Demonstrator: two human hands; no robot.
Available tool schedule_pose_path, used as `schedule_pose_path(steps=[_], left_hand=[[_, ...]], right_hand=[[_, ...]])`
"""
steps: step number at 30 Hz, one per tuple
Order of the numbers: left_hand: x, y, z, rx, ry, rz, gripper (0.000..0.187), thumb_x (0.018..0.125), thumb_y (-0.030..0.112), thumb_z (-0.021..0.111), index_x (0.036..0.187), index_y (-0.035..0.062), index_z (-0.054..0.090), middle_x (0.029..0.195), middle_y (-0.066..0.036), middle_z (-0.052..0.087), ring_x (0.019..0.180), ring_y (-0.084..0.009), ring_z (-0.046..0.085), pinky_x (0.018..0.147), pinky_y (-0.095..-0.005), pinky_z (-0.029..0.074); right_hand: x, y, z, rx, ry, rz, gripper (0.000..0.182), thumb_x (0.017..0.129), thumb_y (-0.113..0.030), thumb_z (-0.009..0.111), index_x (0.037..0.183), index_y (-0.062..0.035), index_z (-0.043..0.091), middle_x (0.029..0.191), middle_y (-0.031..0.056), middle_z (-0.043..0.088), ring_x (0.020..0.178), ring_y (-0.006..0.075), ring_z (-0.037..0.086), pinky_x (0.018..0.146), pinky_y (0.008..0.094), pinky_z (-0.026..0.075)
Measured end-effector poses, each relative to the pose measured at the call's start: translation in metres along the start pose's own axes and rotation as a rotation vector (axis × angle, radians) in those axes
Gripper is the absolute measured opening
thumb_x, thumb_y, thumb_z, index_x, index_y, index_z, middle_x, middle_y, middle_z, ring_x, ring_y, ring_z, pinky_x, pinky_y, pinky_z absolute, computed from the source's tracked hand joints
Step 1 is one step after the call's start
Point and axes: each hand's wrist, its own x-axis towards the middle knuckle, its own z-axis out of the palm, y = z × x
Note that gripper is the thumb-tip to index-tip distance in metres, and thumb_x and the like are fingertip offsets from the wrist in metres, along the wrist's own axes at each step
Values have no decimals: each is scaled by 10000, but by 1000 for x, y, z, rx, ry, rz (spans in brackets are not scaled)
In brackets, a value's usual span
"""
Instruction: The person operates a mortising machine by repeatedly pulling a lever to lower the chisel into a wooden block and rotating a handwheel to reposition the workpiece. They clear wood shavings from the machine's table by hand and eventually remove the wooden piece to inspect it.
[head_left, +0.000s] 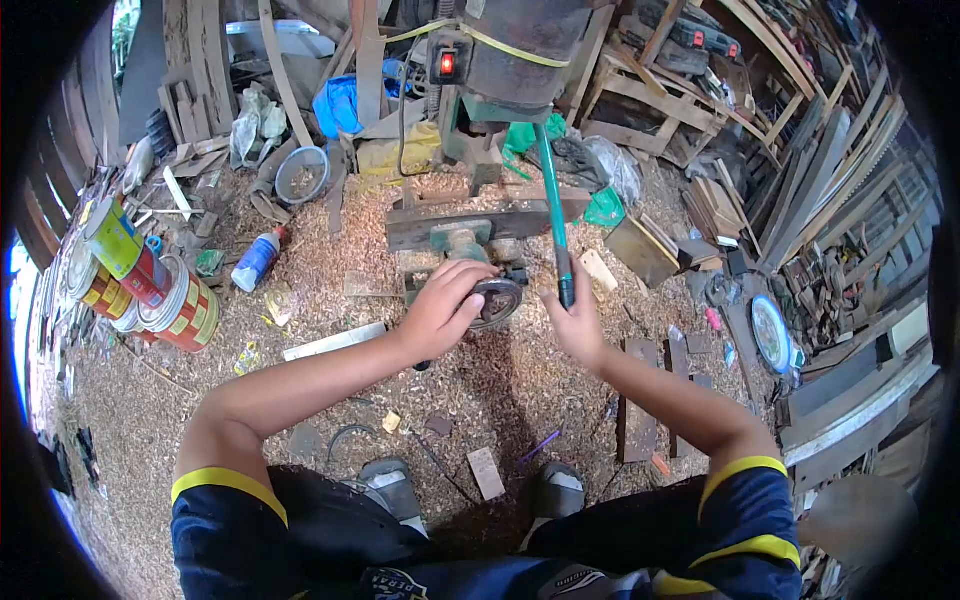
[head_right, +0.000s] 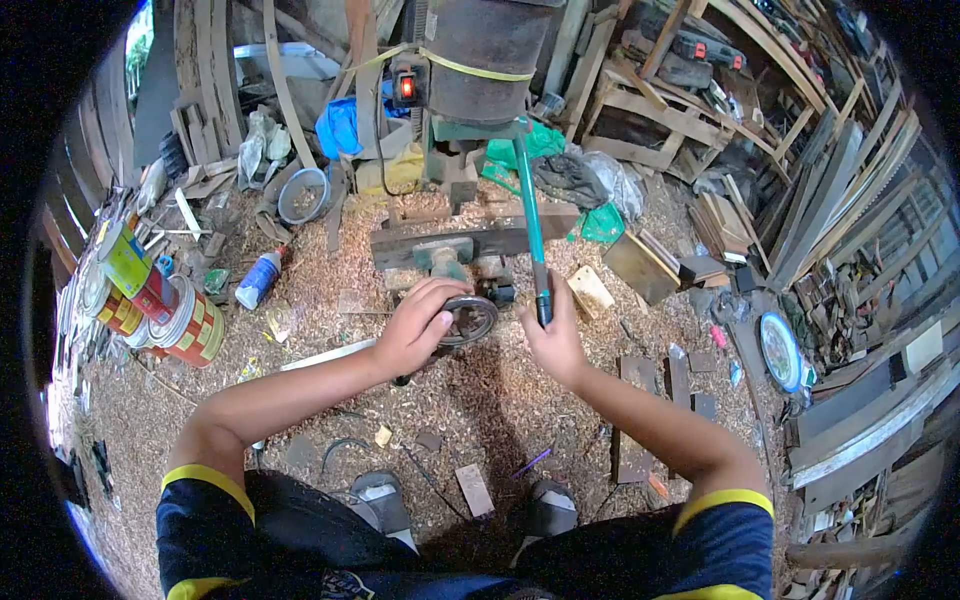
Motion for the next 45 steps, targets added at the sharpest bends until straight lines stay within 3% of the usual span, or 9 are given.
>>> schedule_pose_path(steps=[6,9,12,15,21,24,26,31,45], left_hand=[[-3,11,0,81,-9,-24,409,1023,261,525,1295,-42,557,1368,-231,586,1298,-440,526,1140,-498,381],[-6,11,3,148,-16,-39,414,1011,258,543,1299,-41,547,1397,-243,555,1323,-448,499,1144,-505,375],[-3,18,1,198,-45,-42,420,1000,249,561,1303,-41,543,1439,-250,510,1344,-455,476,1140,-509,372],[-10,24,2,288,-32,-61,501,1003,306,555,1369,-32,496,1527,-256,411,1376,-470,431,1152,-546,334],[8,54,-6,480,-119,141,621,1005,463,529,1438,22,465,1583,-284,340,1455,-483,350,1177,-651,252],[7,56,0,499,-180,218,603,1012,490,526,1459,88,483,1612,-265,327,1504,-458,310,1204,-640,233],[-2,49,8,579,-304,297,618,1036,552,448,1476,123,512,1634,-239,327,1533,-444,285,1216,-656,184],[-63,-2,13,619,-637,344,588,1057,559,476,1609,366,405,1742,-133,216,1613,-328,186,1271,-602,69],[-71,-10,20,325,-606,494,578,1017,554,543,1547,326,517,1722,-82,305,1617,-292,187,1282,-557,-72]], right_hand=[[5,-193,-125,-42,-157,-263,559,972,-118,662,1501,-14,510,1541,198,513,1560,338,312,1277,472,193],[40,-232,-177,115,-116,-706,182,1035,-148,569,1010,-24,700,1075,118,747,1418,360,534,1255,511,247],[91,-257,-180,547,-150,-777,329,1068,-199,483,797,-34,568,809,107,627,1002,297,676,1139,530,389],[132,-288,-176,730,-132,-897,361,1060,-203,458,751,-28,522,754,116,570,805,263,590,1009,475,469],[198,-349,-176,957,172,-861,314,1031,-220,520,845,0,644,893,137,699,892,207,658,838,372,492],[220,-355,-182,860,-13,-763,345,1031,-282,514,792,-43,582,762,89,640,740,190,615,742,352,465],[223,-361,-182,962,-37,-738,423,1071,-337,484,717,-105,475,510,9,384,413,155,381,460,300,370],[226,-352,-185,984,-130,-768,399,1057,-320,490,719,-109,473,541,31,404,454,175,431,465,325,387],[219,-356,-176,1006,9,-730,357,1040,-354,521,760,-136,478,566,12,421,485,172,442,515,328,405]])
